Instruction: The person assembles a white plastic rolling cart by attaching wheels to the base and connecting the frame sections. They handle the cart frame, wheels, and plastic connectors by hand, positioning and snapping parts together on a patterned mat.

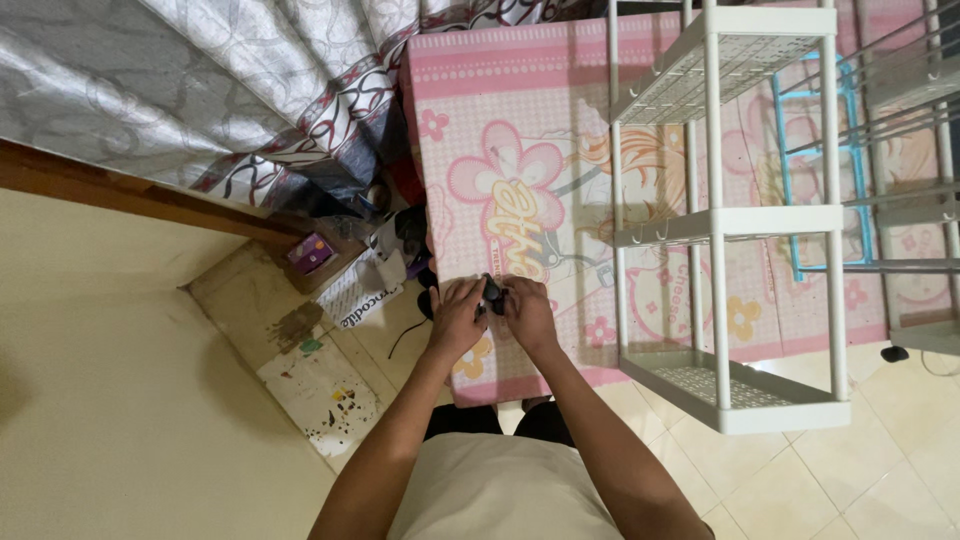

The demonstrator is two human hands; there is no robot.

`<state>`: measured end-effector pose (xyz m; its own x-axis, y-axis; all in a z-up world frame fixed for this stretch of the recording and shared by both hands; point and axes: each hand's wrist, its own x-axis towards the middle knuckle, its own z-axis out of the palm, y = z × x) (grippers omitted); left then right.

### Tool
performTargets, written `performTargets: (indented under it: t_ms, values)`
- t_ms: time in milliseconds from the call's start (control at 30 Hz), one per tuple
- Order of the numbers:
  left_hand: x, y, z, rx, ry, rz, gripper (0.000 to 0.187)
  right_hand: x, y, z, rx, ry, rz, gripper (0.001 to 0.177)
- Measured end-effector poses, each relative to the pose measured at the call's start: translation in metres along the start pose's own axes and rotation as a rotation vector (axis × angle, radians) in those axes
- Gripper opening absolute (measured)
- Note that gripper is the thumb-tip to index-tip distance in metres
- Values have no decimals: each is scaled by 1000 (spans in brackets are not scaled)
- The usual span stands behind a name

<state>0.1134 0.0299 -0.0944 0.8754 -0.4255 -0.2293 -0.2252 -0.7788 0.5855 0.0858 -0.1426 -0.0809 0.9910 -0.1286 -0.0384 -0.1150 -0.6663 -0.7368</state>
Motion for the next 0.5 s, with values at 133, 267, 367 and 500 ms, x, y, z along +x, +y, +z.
performTargets:
  t_ms: [133, 267, 367, 500]
  values:
    - [-16, 14, -10, -56, 33, -1, 74, -21, -40, -50, 48, 99, -20, 32]
    - [-36, 43, -23, -139, 80, 113, 70, -55, -87, -128, 62, 148, 11, 28]
    - [-49, 73, -29, -224, 67, 210, 68, -78, -115, -184, 48, 188, 30, 26]
    - [-58, 117, -32, -315, 11, 291, 65, -94, -133, -241, -55, 264, -17, 27]
